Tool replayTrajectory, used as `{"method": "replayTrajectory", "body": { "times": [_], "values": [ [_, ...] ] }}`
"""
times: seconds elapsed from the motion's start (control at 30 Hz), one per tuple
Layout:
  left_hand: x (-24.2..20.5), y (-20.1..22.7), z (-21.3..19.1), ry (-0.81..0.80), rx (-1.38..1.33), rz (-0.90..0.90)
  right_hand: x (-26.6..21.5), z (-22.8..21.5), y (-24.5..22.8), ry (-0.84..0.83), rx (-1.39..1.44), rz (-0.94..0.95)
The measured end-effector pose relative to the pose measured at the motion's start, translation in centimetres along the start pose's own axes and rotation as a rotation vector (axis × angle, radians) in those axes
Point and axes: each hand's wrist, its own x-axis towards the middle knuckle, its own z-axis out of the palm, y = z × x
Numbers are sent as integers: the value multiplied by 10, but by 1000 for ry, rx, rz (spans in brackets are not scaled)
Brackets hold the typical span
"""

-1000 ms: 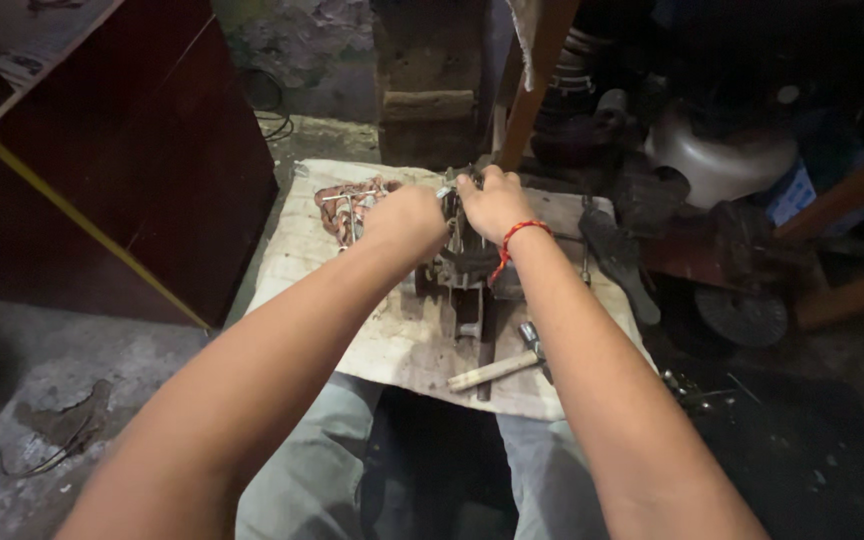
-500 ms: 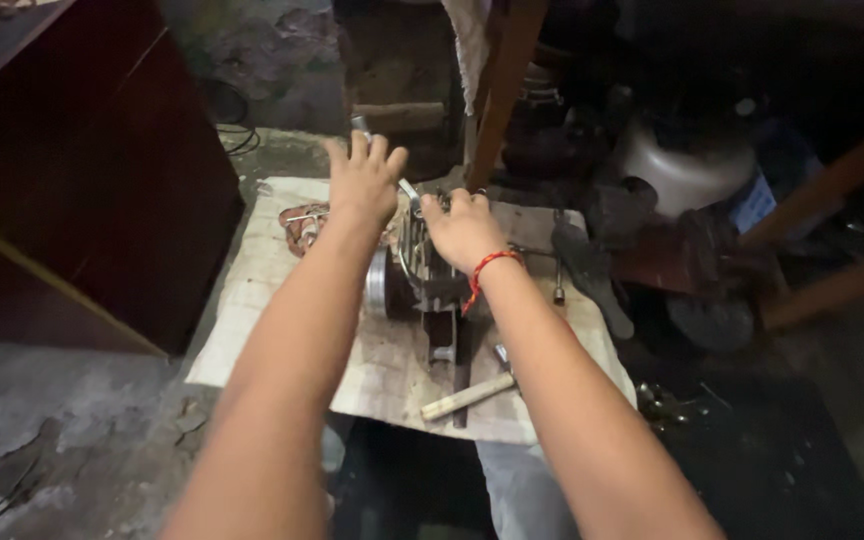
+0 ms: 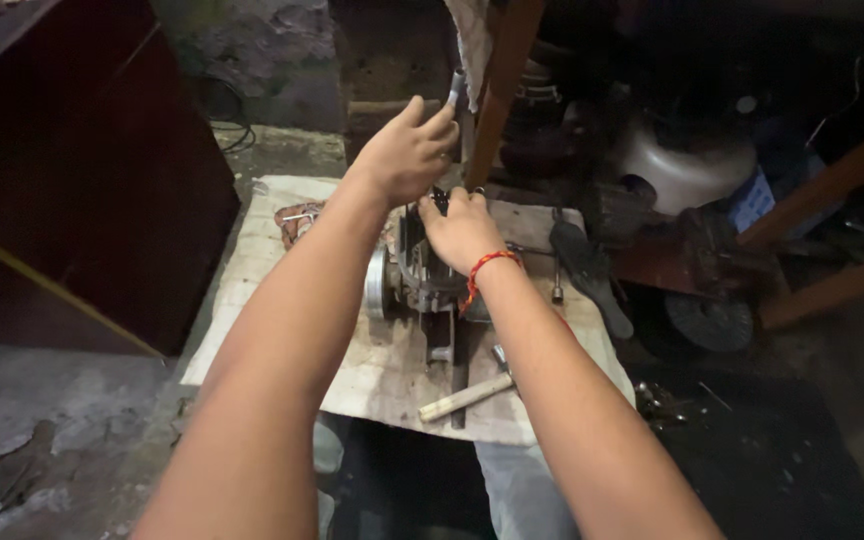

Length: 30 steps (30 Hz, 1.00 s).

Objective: The person works on a metal engine component using various tools, unscrewing bolts with a wrench, handling small parts, and utilizing a metal rod and a hammer.

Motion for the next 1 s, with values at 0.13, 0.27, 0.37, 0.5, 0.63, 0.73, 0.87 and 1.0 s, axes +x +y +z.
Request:
{"method": "replayTrajectory", "body": {
  "times": [0.13, 0.27, 0.37, 0.5, 0.63, 0.73, 0.87, 1.0],
  "values": [
    [-1, -5, -1, -5, -6, -161, 0, 0, 0, 10, -6, -4],
    [-19, -27, 8, -207, -197, -407, -2, -2, -3, -2, 7, 10],
    [-66, -22, 18, -310, -637, -763, -3, -3, -4, 12, -6, -5],
    [-116, 26, 71, -431, -955, -1173, -5, -6, -7, -21, 29, 41],
    [-124, 90, 125, -500, -1236, -1323, -4, -3, -5, 8, -19, 4],
    [-123, 112, 128, -424, -1195, -1377, -2, -1, -2, 28, -33, -17],
    [-160, 134, 101, -282, -861, -1521, -3, -3, -2, 12, -34, -8],
    [-183, 148, 109, -612, -948, -1414, -4, -3, -4, 2, -59, -9]
  ]
}}
